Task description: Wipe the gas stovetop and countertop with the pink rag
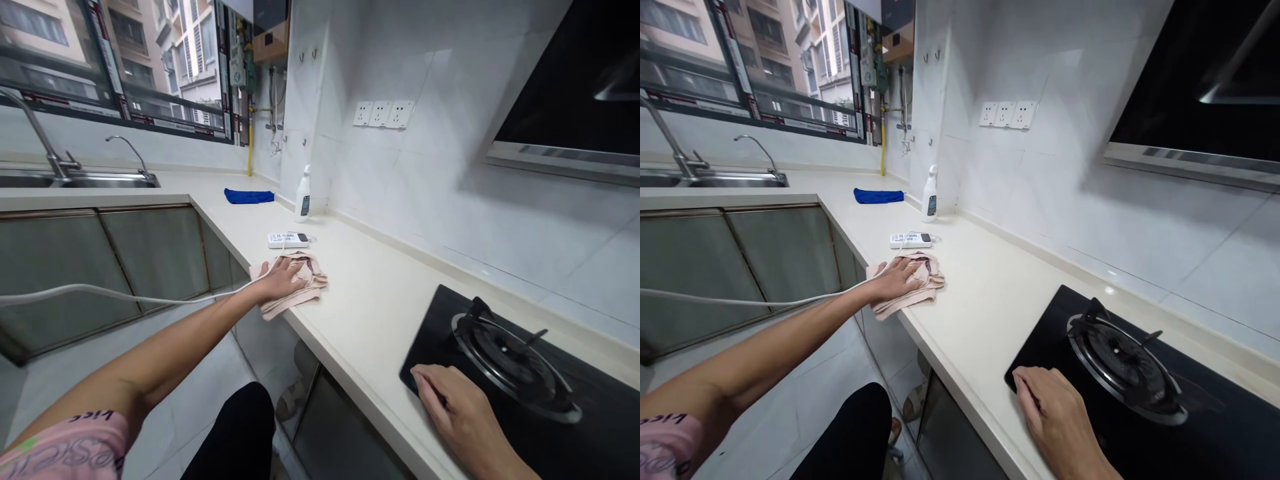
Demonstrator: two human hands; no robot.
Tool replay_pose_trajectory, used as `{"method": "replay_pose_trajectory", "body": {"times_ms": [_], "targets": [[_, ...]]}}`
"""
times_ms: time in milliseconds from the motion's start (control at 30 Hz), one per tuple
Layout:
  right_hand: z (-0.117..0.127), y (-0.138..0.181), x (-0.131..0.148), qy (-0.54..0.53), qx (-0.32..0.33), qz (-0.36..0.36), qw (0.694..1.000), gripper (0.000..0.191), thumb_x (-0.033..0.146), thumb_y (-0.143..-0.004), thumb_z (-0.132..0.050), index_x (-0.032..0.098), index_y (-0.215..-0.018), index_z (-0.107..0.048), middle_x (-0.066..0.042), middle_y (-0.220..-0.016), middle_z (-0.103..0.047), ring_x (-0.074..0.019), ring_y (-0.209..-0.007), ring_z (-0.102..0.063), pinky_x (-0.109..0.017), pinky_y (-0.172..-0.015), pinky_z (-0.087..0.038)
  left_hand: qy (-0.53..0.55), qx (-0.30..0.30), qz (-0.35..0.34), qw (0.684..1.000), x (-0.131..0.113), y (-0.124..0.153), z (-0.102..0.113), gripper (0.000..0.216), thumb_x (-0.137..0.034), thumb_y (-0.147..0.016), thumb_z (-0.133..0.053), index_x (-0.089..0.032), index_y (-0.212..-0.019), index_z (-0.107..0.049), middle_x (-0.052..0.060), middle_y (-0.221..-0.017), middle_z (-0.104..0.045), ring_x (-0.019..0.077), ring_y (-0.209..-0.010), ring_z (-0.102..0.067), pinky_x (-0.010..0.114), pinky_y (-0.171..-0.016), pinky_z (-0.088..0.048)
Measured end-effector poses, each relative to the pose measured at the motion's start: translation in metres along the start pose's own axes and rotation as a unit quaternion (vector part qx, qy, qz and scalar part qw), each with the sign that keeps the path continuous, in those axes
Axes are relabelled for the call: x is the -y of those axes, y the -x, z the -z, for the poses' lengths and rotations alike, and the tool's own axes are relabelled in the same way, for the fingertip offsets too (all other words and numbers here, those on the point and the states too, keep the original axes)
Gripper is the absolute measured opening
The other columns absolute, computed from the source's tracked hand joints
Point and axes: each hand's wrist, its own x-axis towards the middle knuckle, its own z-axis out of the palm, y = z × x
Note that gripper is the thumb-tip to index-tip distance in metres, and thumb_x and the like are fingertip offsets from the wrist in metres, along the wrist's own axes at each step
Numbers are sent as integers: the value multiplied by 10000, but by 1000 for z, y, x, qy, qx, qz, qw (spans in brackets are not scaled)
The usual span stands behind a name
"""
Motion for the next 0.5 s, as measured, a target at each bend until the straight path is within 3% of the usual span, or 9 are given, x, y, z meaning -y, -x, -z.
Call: {"method": "replay_pose_trajectory", "body": {"times_ms": [133,267,400,500], "targets": [[7,9,0,32,-21,-16,999,253,422,-1054,-571,257,-1141,-743,-81,-1108,-752,-199,-934,-712,-350,-828,-611,0,9,12,1000,-45,-5,-7,881,-747,-982,-274,-240,-1700,-227,210,-1755,-184,515,-1591,-143,773,-1192,-166],[13,4,3,53,-40,-25,997,399,465,-1013,-661,191,-1302,-640,-91,-1298,-662,-213,-1084,-674,-437,-936,-602,0,40,-22,999,-100,-4,-18,915,-774,-972,-279,-234,-1707,-211,213,-1771,-128,540,-1597,-103,798,-1188,-136],[27,13,3,81,-57,-32,995,327,456,-1051,-564,196,-1188,-709,-95,-1151,-717,-200,-993,-679,-385,-917,-567,12,63,-128,990,-150,23,-31,863,-768,-983,-306,-307,-1706,-213,143,-1787,-121,480,-1622,-83,755,-1229,-115],[47,56,-5,113,-82,-52,989,358,419,-1058,-472,213,-1059,-765,-105,-982,-744,-216,-904,-684,-358,-860,-527,26,56,-248,967,-168,61,-41,832,-764,-1002,-290,-301,-1692,-266,154,-1776,-172,465,-1619,-123,751,-1226,-140]]}}
